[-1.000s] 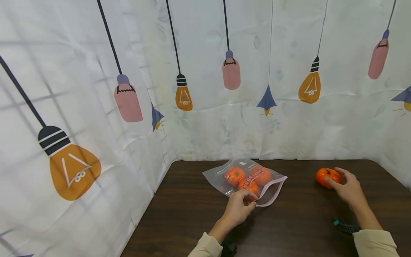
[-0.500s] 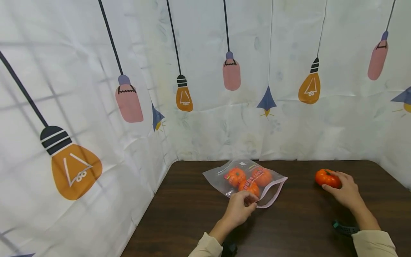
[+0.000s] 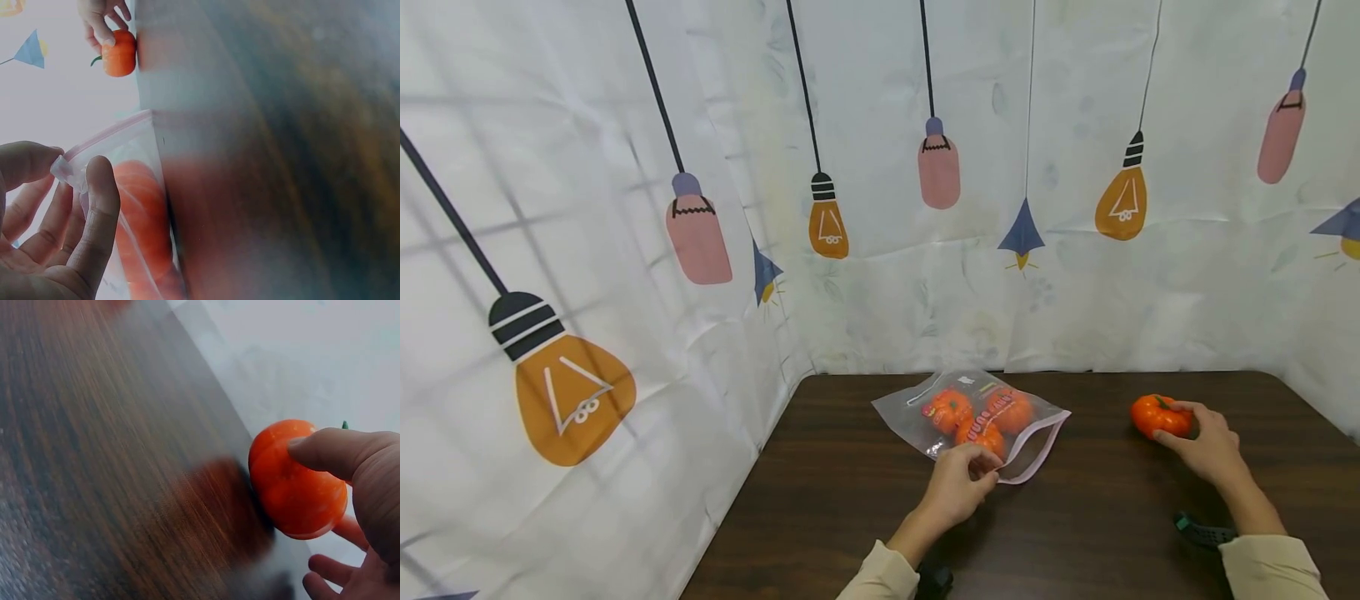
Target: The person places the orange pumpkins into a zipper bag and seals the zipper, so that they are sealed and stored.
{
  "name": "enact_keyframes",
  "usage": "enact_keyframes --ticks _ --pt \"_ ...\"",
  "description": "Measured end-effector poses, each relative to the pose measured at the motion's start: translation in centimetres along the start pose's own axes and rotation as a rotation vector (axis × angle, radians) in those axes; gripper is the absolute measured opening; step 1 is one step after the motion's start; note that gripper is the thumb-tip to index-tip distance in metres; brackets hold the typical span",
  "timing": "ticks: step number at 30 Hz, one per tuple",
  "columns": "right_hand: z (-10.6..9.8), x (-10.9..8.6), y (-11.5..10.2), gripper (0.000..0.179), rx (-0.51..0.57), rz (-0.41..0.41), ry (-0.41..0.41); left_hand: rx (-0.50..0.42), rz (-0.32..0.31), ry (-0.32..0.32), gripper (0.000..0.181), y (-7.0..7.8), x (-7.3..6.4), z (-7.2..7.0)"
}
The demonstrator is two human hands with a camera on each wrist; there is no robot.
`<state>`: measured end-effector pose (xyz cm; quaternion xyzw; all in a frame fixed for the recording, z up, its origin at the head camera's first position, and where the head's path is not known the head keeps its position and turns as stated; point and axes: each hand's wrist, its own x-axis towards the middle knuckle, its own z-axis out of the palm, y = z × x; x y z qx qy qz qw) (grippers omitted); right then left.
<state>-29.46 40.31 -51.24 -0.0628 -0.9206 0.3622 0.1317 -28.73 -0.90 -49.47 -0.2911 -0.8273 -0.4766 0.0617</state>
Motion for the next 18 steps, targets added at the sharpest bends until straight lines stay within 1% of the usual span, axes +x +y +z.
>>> enact_keyframes --ticks 6,12,18 --pt "-0.16 0.02 0.07 0.079 0.054 0.015 -0.083 0.004 0.006 0.002 0.010 -0.03 -0.02 -0.03" --pt "-0.16 -0.13 -0.07 0.079 0.092 -0.024 -0.114 -0.007 0.002 0.003 0.010 0.01 0.00 -0.05" --pt "-0.21 -0.02 -0.25 0.074 0.093 -0.052 -0.144 -0.003 0.001 0.005 0.010 0.05 -0.01 -0.06"
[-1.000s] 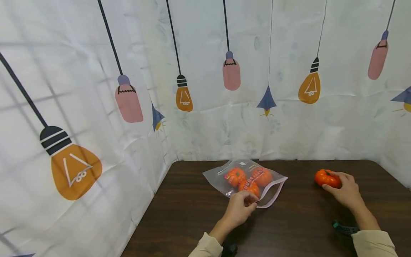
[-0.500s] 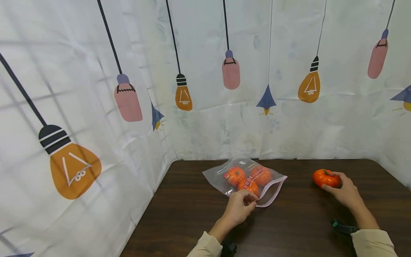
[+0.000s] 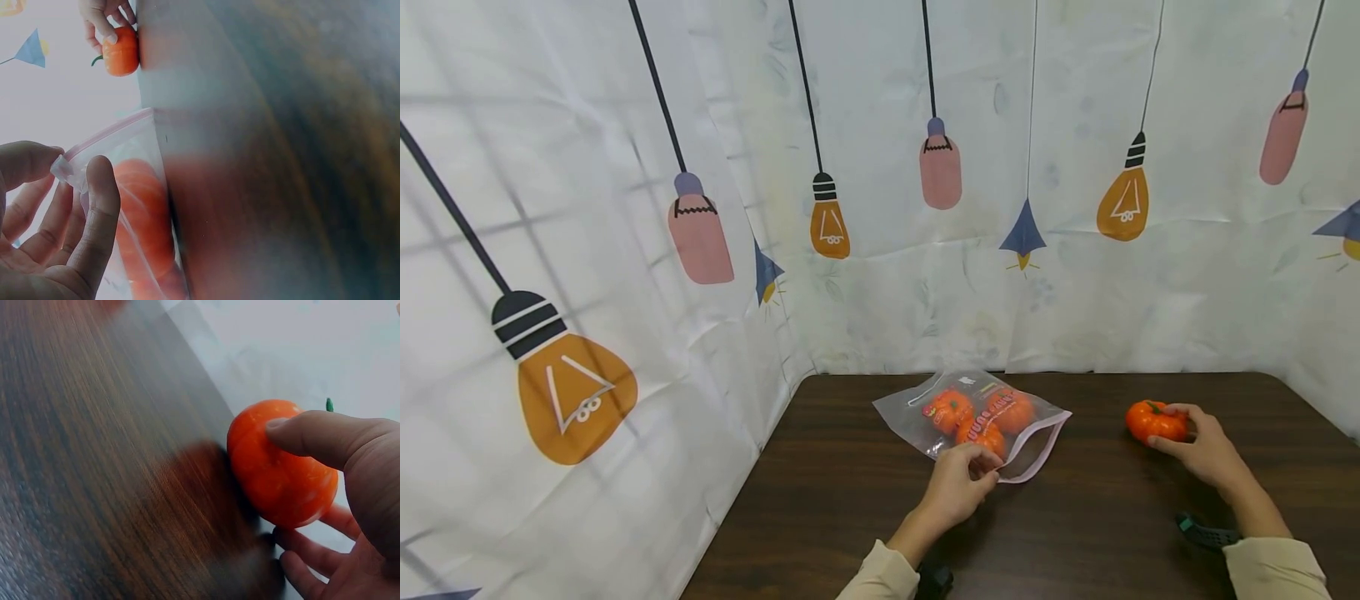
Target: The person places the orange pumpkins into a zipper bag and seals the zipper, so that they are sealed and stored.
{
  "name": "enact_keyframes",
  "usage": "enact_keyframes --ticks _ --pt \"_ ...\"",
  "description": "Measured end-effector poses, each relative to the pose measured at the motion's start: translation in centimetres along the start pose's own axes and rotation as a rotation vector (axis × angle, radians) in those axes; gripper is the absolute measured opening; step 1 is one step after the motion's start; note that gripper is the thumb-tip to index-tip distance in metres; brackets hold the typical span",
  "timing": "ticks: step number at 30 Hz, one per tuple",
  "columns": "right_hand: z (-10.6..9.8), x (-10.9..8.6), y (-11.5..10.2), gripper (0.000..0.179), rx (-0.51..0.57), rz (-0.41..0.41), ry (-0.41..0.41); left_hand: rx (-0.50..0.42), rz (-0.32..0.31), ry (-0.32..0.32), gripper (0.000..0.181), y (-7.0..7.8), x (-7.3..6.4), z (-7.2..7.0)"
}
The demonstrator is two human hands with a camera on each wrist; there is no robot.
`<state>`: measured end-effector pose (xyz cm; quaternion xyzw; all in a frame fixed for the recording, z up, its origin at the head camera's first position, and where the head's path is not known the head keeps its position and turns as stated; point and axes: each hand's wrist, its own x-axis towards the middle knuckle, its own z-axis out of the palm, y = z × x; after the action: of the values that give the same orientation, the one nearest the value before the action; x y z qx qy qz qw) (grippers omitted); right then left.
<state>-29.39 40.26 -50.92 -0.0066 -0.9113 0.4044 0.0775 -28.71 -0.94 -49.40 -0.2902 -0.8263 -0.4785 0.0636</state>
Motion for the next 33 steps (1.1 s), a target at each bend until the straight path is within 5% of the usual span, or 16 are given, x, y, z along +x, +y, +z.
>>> enact_keyframes --ticks 21,33 --pt "0.15 -0.15 -0.37 0.063 -0.006 -0.068 -0.061 -0.020 -0.011 -0.002 0.010 0.18 -0.01 -0.21" --pt "0.12 -0.20 -0.29 0.068 -0.039 -0.034 -0.073 -0.029 -0.023 -0.003 0.009 0.33 -0.04 -0.25"
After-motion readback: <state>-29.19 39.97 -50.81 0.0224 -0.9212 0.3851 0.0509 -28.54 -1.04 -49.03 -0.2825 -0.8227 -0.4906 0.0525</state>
